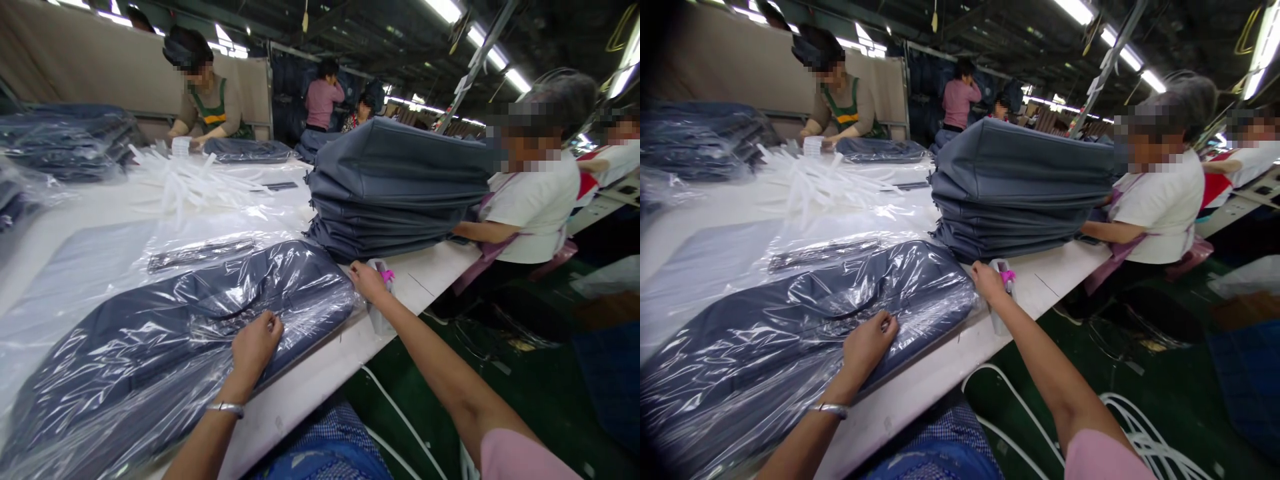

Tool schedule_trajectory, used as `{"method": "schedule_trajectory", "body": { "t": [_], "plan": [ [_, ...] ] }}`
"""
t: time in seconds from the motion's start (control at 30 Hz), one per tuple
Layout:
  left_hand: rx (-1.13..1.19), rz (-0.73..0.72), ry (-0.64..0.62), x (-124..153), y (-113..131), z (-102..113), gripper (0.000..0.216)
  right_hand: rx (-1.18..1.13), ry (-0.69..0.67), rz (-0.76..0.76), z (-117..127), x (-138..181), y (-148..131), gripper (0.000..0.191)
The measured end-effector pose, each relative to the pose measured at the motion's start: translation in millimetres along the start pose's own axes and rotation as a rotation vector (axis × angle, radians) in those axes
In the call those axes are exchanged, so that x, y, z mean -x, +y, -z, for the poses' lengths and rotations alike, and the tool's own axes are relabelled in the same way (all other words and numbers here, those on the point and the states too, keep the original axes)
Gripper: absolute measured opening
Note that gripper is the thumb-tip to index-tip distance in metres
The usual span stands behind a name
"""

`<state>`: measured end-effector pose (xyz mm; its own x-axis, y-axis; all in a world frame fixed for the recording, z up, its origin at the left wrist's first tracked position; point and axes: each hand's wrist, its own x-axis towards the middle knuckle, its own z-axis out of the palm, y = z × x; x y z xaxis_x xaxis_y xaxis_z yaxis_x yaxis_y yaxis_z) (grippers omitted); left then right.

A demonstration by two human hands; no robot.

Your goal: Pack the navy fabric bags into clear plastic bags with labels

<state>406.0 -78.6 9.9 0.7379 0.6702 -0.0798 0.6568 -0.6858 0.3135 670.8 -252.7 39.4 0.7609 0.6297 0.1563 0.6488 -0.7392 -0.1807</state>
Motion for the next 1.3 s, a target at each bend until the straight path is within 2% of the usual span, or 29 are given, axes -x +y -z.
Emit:
{"method": "schedule_trajectory", "body": {
  "t": [0.07,0.13,0.2,0.23,0.3,0.37,0.43,0.5,0.57,0.77,0.9,0.97,1.1,1.23,1.3],
  "plan": [
    [0.001,-0.001,0.009,-0.7,-0.4,-0.8,0.033,-0.049,0.082,0.024,18.0,16.0,9.6,0.026],
    [0.002,-0.008,0.020,-1.1,-0.9,-1.4,0.033,-0.149,0.231,0.012,32.7,40.8,30.0,0.032],
    [-0.004,-0.009,0.026,-1.5,-1.4,-1.5,0.033,-0.255,0.381,-0.065,39.0,71.2,56.9,0.034],
    [-0.007,-0.008,0.024,-1.6,-1.7,-1.4,0.034,-0.287,0.414,-0.125,38.4,86.7,70.0,0.035],
    [-0.010,0.000,0.013,-2.0,-2.4,-1.0,0.035,-0.351,0.368,-0.270,31.0,114.1,90.1,0.036],
    [-0.011,0.006,-0.003,-2.4,-3.3,-0.3,0.036,-0.524,0.249,-0.398,19.9,132.6,97.8,0.037],
    [-0.014,0.009,-0.017,-2.8,-4.1,0.5,0.037,-0.846,0.179,-0.519,10.4,140.3,94.0,0.037],
    [-0.024,0.011,-0.030,-3.3,-4.7,1.2,0.039,-1.142,0.180,-0.623,5.5,139.2,84.7,0.041],
    [-0.037,0.017,-0.039,-3.8,-4.9,1.7,0.041,-1.286,0.193,-0.712,5.3,133.9,76.3,0.047],
    [-0.044,0.009,-0.051,-4.3,-5.5,2.5,0.043,-1.342,0.259,-0.780,20.2,133.8,62.7,0.046],
    [-0.046,0.011,-0.050,-3.8,-5.0,4.4,0.044,-1.404,0.377,-0.702,33.5,160.7,48.1,0.034],
    [-0.046,0.011,-0.053,-3.6,-4.7,5.3,0.045,-1.460,0.358,-0.692,34.1,176.3,40.6,0.027],
    [-0.057,0.017,-0.069,-4.3,-4.3,5.4,0.045,-1.539,0.248,-0.757,15.0,194.3,35.7,0.026],
    [-0.061,0.003,-0.059,-5.2,-3.8,5.4,0.045,-1.419,0.216,-0.838,-13.7,195.9,48.5,0.033],
    [-0.059,0.006,-0.049,-4.8,-3.5,5.5,0.044,-1.343,0.213,-0.844,-19.1,198.9,57.1,0.034]
  ]
}}
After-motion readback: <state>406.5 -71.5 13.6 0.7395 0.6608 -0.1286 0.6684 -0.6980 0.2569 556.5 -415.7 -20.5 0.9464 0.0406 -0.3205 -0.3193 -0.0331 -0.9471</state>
